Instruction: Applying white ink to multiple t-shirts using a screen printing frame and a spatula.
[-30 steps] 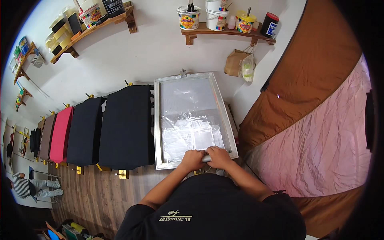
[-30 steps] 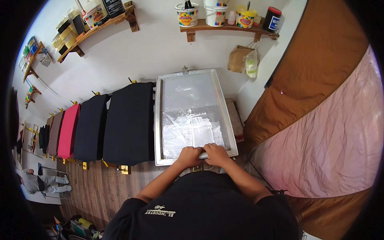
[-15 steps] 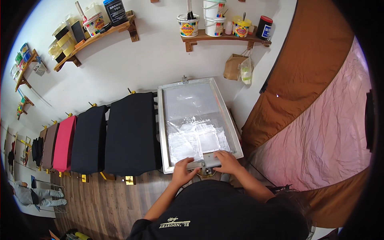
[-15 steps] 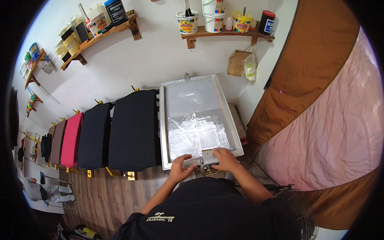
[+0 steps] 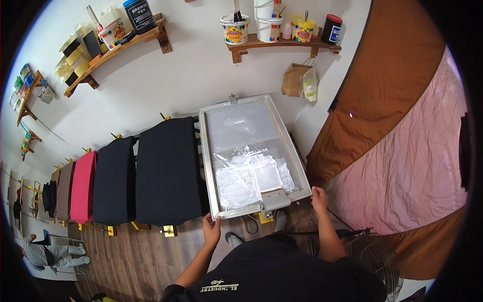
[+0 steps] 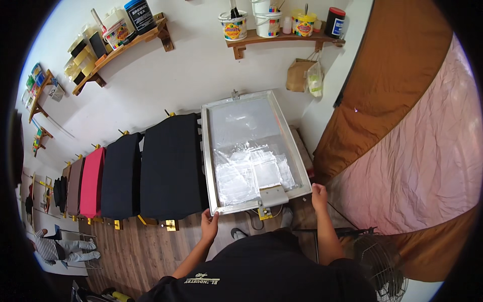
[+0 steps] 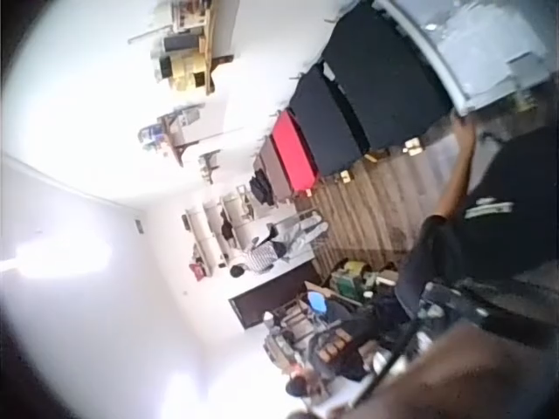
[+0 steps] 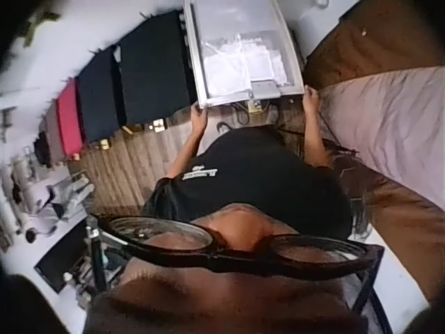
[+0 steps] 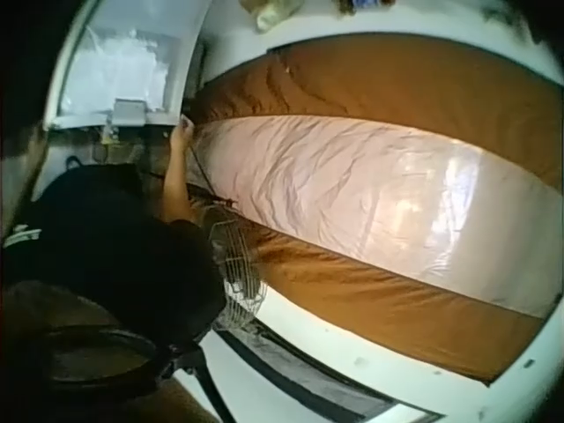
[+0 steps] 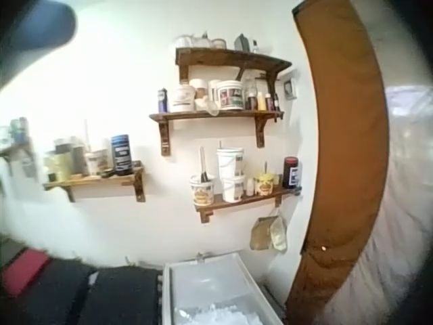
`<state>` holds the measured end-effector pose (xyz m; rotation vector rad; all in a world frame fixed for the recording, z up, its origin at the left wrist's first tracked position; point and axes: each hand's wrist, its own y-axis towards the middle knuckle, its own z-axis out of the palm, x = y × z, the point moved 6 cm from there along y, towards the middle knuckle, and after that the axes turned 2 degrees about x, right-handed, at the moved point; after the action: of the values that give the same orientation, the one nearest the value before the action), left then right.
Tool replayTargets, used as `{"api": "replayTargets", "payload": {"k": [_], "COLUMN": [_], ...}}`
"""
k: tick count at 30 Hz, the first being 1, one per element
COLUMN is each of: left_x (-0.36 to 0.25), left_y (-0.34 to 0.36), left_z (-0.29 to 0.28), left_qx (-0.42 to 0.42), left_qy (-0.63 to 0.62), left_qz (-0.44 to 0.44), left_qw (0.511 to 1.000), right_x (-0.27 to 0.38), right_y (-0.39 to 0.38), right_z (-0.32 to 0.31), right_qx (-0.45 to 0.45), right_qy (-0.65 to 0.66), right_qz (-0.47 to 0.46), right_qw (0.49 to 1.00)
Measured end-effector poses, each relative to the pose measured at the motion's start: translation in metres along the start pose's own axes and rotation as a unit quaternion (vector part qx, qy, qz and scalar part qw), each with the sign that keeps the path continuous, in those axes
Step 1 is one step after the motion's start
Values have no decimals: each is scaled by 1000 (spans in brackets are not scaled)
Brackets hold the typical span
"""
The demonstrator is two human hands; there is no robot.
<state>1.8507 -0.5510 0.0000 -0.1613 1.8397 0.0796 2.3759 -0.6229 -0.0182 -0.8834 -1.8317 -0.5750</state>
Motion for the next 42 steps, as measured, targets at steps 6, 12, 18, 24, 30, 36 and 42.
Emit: {"api": "replayTargets", "payload": {"k": [6, 12, 18, 24, 30, 36, 42], "left_x": [18, -8, 11, 31, 54, 65, 68], "left_y": [-4, -14, -22, -12, 5, -7, -9], "left_z": [14, 15, 22, 6, 17, 40, 39], "left_qx": [-58, -172, -181, -103, -74, -12, 19], "left_qy": [49, 199, 7, 13, -281, -445, -443], "left_qz": [-192, -204, -193, -177, -299, -405, -417], "left_qw": [979, 943, 964, 979, 909, 799, 793], "right_x": [-24, -21, -27, -15, -22, -26, -29], "right_y": [29, 77, 70, 25, -9, -18, -27], "right_z": [23, 54, 55, 46, 37, 27, 33], "right_qx": [199, 410, 406, 397, 285, 251, 204], "right_qy": [-61, -77, -169, -34, 115, 139, 206], "right_qz": [143, 106, 68, 314, 289, 273, 311], "right_qw": [968, 902, 895, 862, 907, 918, 905]}}
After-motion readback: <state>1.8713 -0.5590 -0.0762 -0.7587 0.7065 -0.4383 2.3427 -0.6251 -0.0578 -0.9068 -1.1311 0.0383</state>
